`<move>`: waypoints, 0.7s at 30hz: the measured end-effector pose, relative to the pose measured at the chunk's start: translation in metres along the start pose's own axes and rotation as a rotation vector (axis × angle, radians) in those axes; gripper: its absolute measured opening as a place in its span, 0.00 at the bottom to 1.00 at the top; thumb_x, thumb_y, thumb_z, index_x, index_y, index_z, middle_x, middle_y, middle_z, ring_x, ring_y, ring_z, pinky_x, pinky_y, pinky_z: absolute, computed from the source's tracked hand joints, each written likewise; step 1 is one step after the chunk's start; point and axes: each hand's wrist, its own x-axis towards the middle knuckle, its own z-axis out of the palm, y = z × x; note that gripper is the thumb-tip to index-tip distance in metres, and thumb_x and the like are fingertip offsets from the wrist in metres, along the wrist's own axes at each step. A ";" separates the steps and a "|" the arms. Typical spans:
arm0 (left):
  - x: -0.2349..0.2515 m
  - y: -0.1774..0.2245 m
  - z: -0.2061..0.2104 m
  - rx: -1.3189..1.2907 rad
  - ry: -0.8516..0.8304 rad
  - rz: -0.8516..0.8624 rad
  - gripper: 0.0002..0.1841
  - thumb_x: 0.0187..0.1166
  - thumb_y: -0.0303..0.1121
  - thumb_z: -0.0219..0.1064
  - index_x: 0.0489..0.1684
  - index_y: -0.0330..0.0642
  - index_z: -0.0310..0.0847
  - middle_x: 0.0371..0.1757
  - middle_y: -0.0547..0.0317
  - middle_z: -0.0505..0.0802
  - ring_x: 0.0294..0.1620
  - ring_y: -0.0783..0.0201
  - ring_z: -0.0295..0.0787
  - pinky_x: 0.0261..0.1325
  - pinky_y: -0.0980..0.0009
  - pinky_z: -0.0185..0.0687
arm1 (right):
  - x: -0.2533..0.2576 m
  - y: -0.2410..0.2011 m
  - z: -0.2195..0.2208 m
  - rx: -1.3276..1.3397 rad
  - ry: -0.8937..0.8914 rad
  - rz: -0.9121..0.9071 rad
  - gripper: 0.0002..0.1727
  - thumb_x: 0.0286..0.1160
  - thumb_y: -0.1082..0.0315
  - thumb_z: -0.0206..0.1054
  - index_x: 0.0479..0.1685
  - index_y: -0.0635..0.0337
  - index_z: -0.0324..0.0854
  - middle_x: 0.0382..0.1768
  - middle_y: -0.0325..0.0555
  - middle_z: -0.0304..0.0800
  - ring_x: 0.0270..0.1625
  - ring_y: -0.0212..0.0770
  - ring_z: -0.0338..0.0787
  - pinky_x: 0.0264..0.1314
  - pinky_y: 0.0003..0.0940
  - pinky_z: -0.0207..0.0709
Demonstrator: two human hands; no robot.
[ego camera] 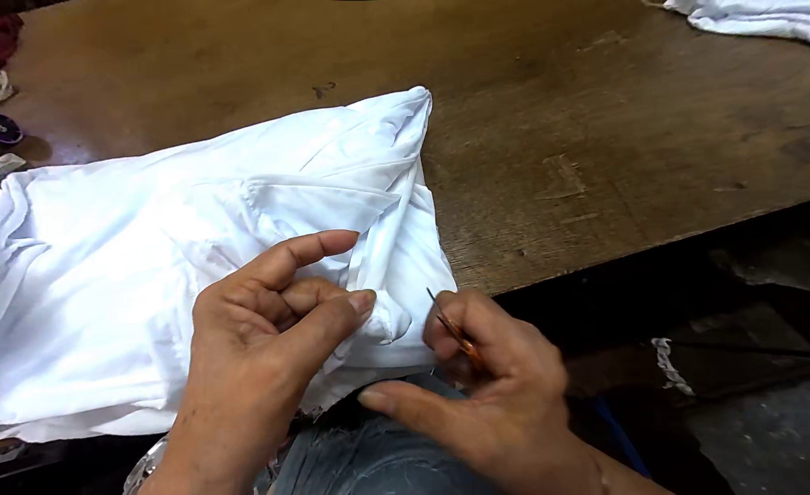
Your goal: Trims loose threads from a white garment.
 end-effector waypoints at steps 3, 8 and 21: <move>0.000 -0.001 0.000 -0.004 0.026 0.034 0.23 0.72 0.23 0.70 0.70 0.40 0.84 0.25 0.60 0.91 0.18 0.74 0.83 0.24 0.82 0.82 | 0.010 0.000 0.015 0.045 0.024 0.068 0.19 0.56 0.63 0.85 0.35 0.53 0.76 0.26 0.29 0.76 0.23 0.18 0.70 0.21 0.10 0.63; 0.000 -0.006 -0.007 0.033 0.050 0.103 0.23 0.74 0.23 0.70 0.70 0.38 0.82 0.29 0.62 0.93 0.22 0.74 0.86 0.28 0.82 0.85 | 0.024 -0.003 0.018 0.213 -0.018 0.145 0.13 0.57 0.80 0.73 0.38 0.57 0.77 0.30 0.35 0.84 0.20 0.22 0.72 0.16 0.12 0.63; 0.010 -0.019 -0.027 -0.051 -0.225 0.105 0.31 0.75 0.20 0.66 0.82 0.38 0.72 0.28 0.57 0.93 0.22 0.71 0.87 0.30 0.80 0.86 | 0.043 0.017 -0.020 0.088 -0.217 0.176 0.08 0.68 0.77 0.70 0.42 0.58 0.79 0.29 0.36 0.82 0.21 0.27 0.76 0.17 0.17 0.70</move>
